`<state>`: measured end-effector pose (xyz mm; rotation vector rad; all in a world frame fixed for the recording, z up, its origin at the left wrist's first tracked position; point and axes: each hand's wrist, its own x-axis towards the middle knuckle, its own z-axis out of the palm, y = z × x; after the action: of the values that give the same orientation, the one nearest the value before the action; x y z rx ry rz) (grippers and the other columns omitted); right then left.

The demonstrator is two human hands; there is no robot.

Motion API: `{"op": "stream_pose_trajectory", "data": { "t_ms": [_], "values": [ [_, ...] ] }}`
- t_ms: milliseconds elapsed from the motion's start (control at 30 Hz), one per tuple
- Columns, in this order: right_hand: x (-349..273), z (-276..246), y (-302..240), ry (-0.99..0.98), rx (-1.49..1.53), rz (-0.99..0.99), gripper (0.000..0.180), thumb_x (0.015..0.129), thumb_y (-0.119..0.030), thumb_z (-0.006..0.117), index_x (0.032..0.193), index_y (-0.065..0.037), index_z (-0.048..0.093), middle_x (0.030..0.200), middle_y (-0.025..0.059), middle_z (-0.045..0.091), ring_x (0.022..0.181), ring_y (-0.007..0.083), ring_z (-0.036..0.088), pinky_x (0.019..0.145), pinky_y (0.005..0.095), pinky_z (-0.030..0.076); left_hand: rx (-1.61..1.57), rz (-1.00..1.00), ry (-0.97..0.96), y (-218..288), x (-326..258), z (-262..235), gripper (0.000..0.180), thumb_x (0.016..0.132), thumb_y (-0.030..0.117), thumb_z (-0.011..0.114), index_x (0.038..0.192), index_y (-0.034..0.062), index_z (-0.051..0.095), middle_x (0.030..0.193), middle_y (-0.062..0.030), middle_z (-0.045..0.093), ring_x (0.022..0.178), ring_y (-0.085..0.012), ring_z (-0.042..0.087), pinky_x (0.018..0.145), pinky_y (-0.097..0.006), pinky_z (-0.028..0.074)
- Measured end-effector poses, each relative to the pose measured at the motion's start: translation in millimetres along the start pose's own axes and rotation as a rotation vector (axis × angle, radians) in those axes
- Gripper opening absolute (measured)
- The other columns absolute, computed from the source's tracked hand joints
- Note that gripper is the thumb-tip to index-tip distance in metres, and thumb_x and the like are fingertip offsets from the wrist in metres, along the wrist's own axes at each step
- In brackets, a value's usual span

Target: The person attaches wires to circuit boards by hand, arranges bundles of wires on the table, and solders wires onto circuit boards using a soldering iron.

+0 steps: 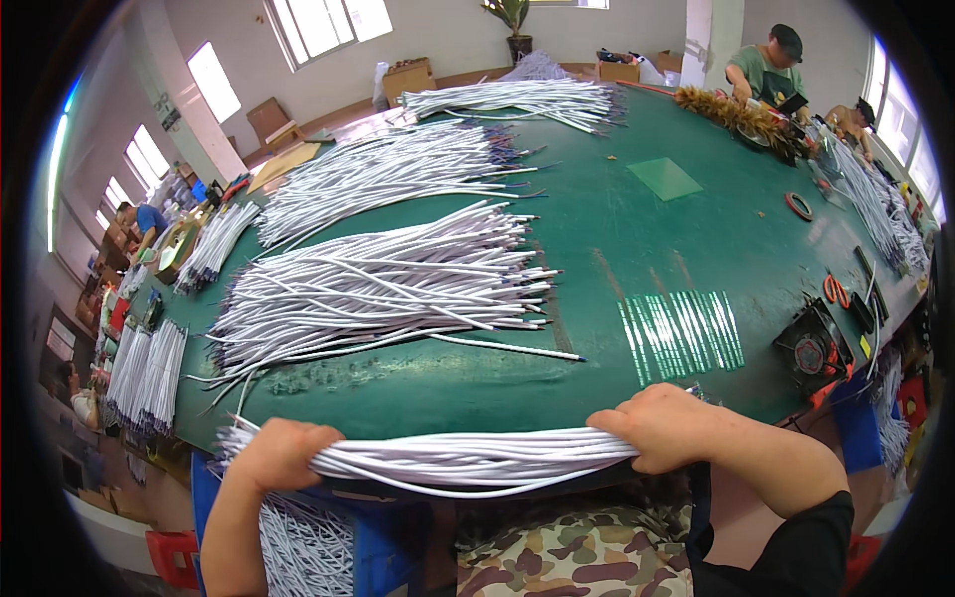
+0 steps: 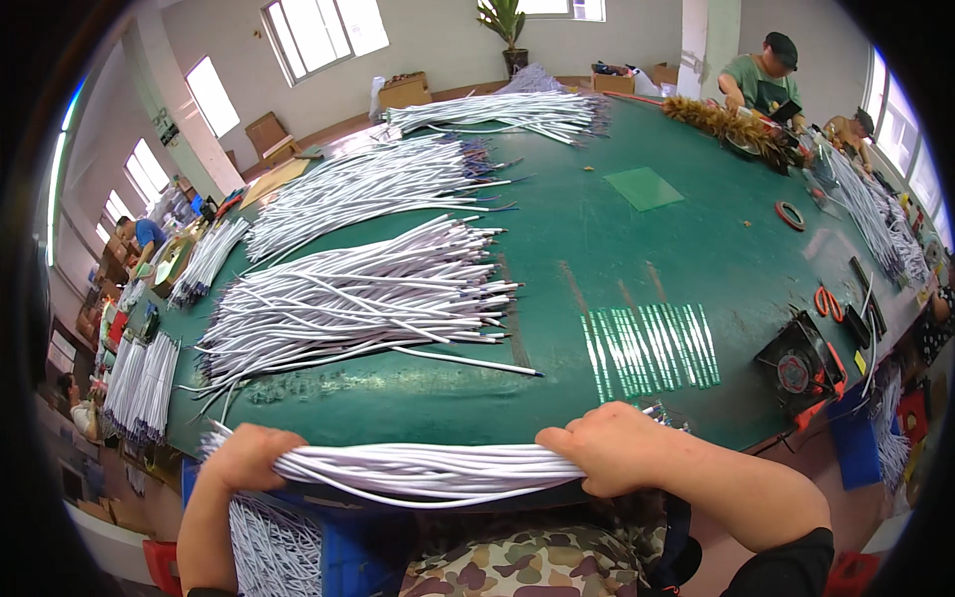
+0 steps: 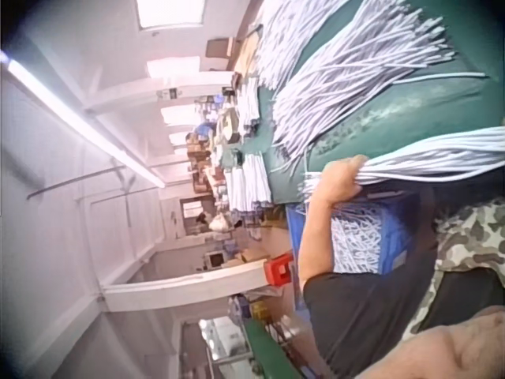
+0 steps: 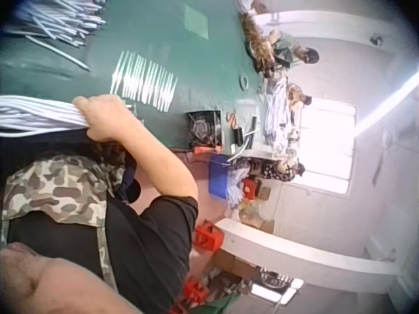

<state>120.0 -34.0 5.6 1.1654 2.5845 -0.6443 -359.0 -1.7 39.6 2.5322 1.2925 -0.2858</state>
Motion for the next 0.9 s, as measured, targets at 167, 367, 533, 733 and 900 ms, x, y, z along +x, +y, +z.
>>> {"op": "stream_pose_trajectory", "data": {
  "t_ms": [167,367,533,733,900],
  "values": [
    [13,-73,4,0.190,-0.052,0.063,0.060,0.069,-0.011,0.072,0.127,-0.011,0.058,0.091,0.0163,0.071,0.089,0.0374,0.070,0.077,0.0476,0.055,0.314,-0.007,0.314,-12,-8,-86,0.034,0.069,0.012,0.076,0.102,0.0102,0.067,0.090,-0.0122,0.070,0.086,-0.0368,0.067,0.076,-0.047,0.053],
    [76,-148,71,0.690,-0.315,0.157,0.050,0.070,-0.006,0.069,0.118,-0.013,0.059,0.088,0.0143,0.071,0.087,0.0357,0.070,0.075,0.0469,0.054,0.538,-0.017,0.761,-93,125,-158,0.029,0.070,0.006,0.073,0.097,0.0071,0.062,0.092,-0.0161,0.070,0.086,-0.0411,0.066,0.077,-0.050,0.050],
    [144,-171,150,0.707,-0.475,0.271,0.044,0.073,-0.007,0.067,0.116,-0.013,0.059,0.089,0.0128,0.072,0.087,0.0345,0.071,0.076,0.0462,0.055,0.437,-0.031,0.790,-163,263,-136,0.029,0.069,0.004,0.071,0.097,0.0084,0.062,0.089,-0.0175,0.071,0.090,-0.0402,0.068,0.079,-0.050,0.053],
    [189,-155,232,0.520,-0.487,0.440,0.040,0.078,-0.008,0.067,0.116,-0.012,0.060,0.096,0.0135,0.073,0.093,0.0346,0.072,0.083,0.0449,0.055,0.273,-0.089,0.458,-183,380,-95,0.039,0.071,0.011,0.073,0.109,0.0094,0.064,0.100,-0.0207,0.072,0.098,-0.0407,0.068,0.086,-0.048,0.054],
    [204,-142,251,0.281,-0.270,0.512,0.047,0.078,-0.008,0.066,0.125,-0.012,0.060,0.103,0.0163,0.073,0.103,0.0360,0.069,0.088,0.0463,0.053,0.164,-0.043,0.227,-190,406,-77,0.049,0.070,0.012,0.073,0.118,0.0093,0.064,0.105,-0.0231,0.071,0.103,-0.0413,0.066,0.090,-0.047,0.052]
  ]
}}
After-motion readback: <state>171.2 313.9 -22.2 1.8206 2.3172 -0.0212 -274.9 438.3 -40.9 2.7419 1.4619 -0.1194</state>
